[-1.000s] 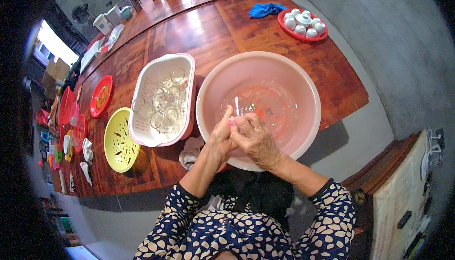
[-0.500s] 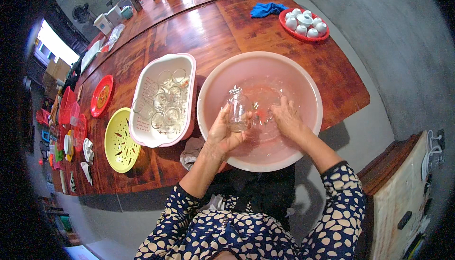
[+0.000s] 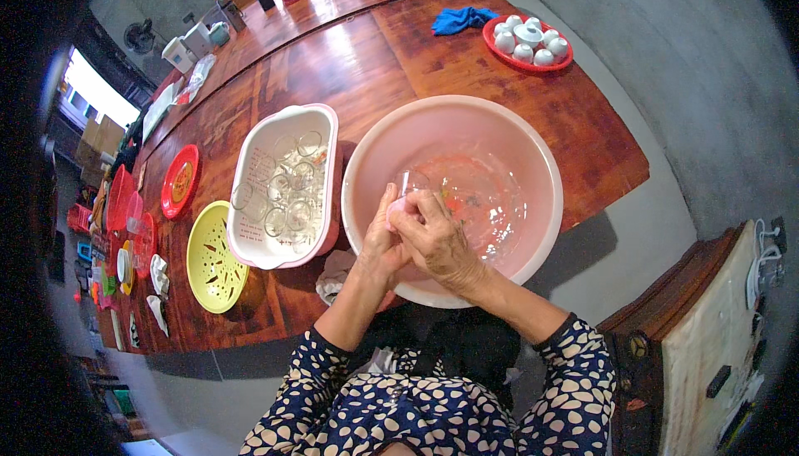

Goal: The person washes clear drinking glasses and small white ceramic cups using a pink cloth in a basin of water. They scrub each item individually and place the cleaned glasses into a white plastic basket and the cups into a yellow colander on the wooden table.

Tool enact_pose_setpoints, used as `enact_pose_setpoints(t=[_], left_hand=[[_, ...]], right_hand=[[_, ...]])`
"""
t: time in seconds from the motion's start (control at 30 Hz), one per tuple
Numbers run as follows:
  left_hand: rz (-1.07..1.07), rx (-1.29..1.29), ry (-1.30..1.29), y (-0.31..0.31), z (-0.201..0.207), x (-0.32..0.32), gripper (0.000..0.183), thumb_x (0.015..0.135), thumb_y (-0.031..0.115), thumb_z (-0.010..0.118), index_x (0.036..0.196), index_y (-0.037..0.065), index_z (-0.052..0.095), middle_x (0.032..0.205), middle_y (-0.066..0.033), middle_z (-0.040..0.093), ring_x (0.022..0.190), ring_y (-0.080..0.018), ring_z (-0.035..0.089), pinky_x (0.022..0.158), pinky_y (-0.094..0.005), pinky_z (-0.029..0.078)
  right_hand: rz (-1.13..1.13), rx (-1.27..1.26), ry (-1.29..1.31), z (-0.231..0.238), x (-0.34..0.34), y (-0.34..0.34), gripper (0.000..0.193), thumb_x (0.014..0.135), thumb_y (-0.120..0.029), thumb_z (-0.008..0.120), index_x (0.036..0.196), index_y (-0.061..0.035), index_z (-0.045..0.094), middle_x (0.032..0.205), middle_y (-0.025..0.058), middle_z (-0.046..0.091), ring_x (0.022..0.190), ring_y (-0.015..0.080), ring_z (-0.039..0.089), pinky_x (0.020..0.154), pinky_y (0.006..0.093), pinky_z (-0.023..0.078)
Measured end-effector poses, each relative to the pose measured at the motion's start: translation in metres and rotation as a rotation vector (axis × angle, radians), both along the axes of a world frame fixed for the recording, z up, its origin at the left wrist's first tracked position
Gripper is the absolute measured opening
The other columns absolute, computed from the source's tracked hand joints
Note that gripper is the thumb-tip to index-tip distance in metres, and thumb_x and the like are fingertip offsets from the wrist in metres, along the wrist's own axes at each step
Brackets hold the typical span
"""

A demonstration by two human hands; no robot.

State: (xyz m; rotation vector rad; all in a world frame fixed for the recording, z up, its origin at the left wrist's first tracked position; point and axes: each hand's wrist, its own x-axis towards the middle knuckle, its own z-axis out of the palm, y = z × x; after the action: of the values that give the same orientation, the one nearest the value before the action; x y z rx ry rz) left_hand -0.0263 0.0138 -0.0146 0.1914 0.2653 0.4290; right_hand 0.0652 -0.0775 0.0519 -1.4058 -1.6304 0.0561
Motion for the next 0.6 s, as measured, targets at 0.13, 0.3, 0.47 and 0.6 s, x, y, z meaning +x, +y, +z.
enact_pose_setpoints(t=[0.13, 0.3, 0.47, 0.6], left_hand=[[0.124, 0.070, 0.148, -0.007, 0.013, 0.009, 0.039, 0.098, 0.043, 0.041, 0.115, 0.012, 0.054, 0.106, -0.0087, 0.061, 0.099, -0.0224, 0.060, 0.086, -0.0378, 0.052], [-0.021, 0.131, 0.109, -0.007, 0.010, 0.004, 0.035, 0.095, 0.041, 0.048, 0.124, 0.021, 0.049, 0.110, -0.0071, 0.060, 0.096, -0.0222, 0.060, 0.081, -0.0408, 0.053], [0.159, 0.068, 0.232, -0.017, 0.038, 0.015, 0.034, 0.095, 0.031, 0.053, 0.126, 0.018, 0.045, 0.102, -0.0023, 0.059, 0.085, -0.0180, 0.060, 0.067, -0.0349, 0.053], [0.265, 0.166, 0.273, -0.016, 0.030, 0.014, 0.032, 0.093, 0.033, 0.056, 0.120, 0.016, 0.048, 0.106, -0.0042, 0.059, 0.093, -0.0181, 0.060, 0.078, -0.0354, 0.054]], right_hand=[[-0.082, 0.025, 0.034, 0.000, 0.012, 0.019, 0.019, 0.075, 0.004, 0.058, 0.092, -0.0022, 0.058, 0.093, 0.0136, 0.046, 0.085, 0.0270, 0.056, 0.068, 0.0362, 0.049], [-0.231, -0.055, 0.548, -0.001, 0.027, 0.036, 0.007, 0.086, 0.000, 0.057, 0.092, -0.0029, 0.060, 0.090, 0.0077, 0.054, 0.073, 0.0130, 0.057, 0.062, 0.0263, 0.051], [-0.289, -0.299, 0.940, -0.011, 0.042, 0.031, 0.008, 0.091, -0.007, 0.055, 0.090, 0.0001, 0.058, 0.074, 0.0039, 0.058, 0.069, 0.0088, 0.057, 0.058, 0.0235, 0.050], [-0.288, -0.245, 0.747, -0.019, 0.017, 0.013, 0.010, 0.090, -0.008, 0.057, 0.088, 0.0014, 0.055, 0.083, 0.0083, 0.056, 0.064, 0.0122, 0.056, 0.054, 0.0245, 0.046]])
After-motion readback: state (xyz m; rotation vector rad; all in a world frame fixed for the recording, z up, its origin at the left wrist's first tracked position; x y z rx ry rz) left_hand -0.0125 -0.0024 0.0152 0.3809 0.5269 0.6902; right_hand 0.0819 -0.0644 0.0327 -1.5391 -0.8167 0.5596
